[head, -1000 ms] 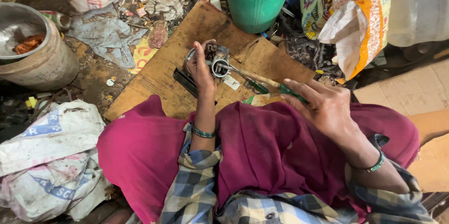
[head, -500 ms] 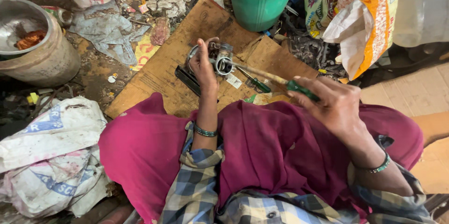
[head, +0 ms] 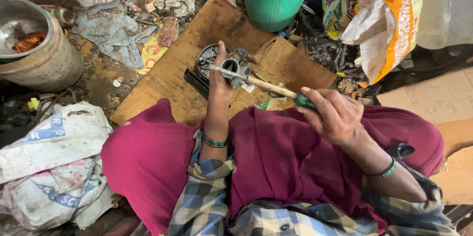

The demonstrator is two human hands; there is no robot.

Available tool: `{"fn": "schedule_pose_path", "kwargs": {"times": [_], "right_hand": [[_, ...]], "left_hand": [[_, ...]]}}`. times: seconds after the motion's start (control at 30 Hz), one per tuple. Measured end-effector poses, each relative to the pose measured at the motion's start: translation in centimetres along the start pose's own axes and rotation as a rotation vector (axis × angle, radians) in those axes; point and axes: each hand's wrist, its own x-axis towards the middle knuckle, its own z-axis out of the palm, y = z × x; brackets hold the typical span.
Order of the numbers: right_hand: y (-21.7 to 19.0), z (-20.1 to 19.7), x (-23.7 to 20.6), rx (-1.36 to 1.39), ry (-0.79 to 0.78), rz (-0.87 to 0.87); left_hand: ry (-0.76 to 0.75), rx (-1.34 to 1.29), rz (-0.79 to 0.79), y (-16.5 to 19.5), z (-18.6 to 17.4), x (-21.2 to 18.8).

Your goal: The person sits on the floor with a small engine carburetor in their lap and uses a green-handled screwdriver to loosen and tighten screws on the carburetor body, repositioning the part repeatedly while working on different screws. A second screwdriver and a round metal cover rest on the cardboard beside them.

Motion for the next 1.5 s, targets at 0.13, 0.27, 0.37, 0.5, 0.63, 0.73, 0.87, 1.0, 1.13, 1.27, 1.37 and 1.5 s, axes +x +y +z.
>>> {"fn": "schedule_pose_path", "kwargs": {"times": [0.13, 0.27, 0.37, 0.5, 0.63, 0.73, 0.87, 1.0, 1.13, 1.27, 1.37, 1.5], "right_hand": [[-0.1, -0.1, 0.2, 0.033, 0.042, -0.101], [-0.1, -0.3, 0.3, 0.117, 0.051, -0.330], [-0.3, -0.1, 0.7, 0.115, 0.048, -0.488], [-0.7, 0.0, 1.2, 0.105, 0.038, -0.539], [-0.9, 0.1, 1.2, 0.127, 0.038, -0.592], [-0.7, 0.5, 1.2, 0.098, 0.054, -0.592], [0.3, 1.1, 1.3, -0.113, -0.107, -0.062], [1.6, 0.8, 0.7, -0.198, -0.062, 0.214], [1.7, 0.2, -0.3, -0.035, -0.023, 0.090], [0.4, 0.8, -0.2, 0.070, -0.006, -0.315], [-0.4, 1.7, 0.6, -0.070, -0.109, -0.284], [0.5, 2.2, 1.5, -0.239, -0.257, 0.244]], "left_hand": [[-0.125, -0.067, -0.113, -0.3, -0.4, 0.5], [-0.162, -0.105, -0.114, -0.7, -0.6, 0.2], [-0.236, -0.159, -0.142, -0.5, -0.5, -0.1], [-0.271, -0.285, -0.121, -0.5, 0.1, -0.6], [-0.322, -0.296, -0.126, -0.2, 0.9, -0.8], [-0.295, -0.180, -0.103, 0.0, 1.3, -1.4], [-0.369, -0.201, -0.164, 0.3, 1.5, -2.1], [-0.450, -0.283, -0.174, 0.4, 1.8, -2.0], [-0.523, -0.322, -0.222, 0.3, 1.4, -1.9], [-0.459, -0.277, -0.179, -0.4, 0.9, -1.4], [-0.433, -0.251, -0.187, -0.6, 0.4, -1.0], [-0.520, -0.316, -0.199, -0.5, 0.3, -1.1]]}}
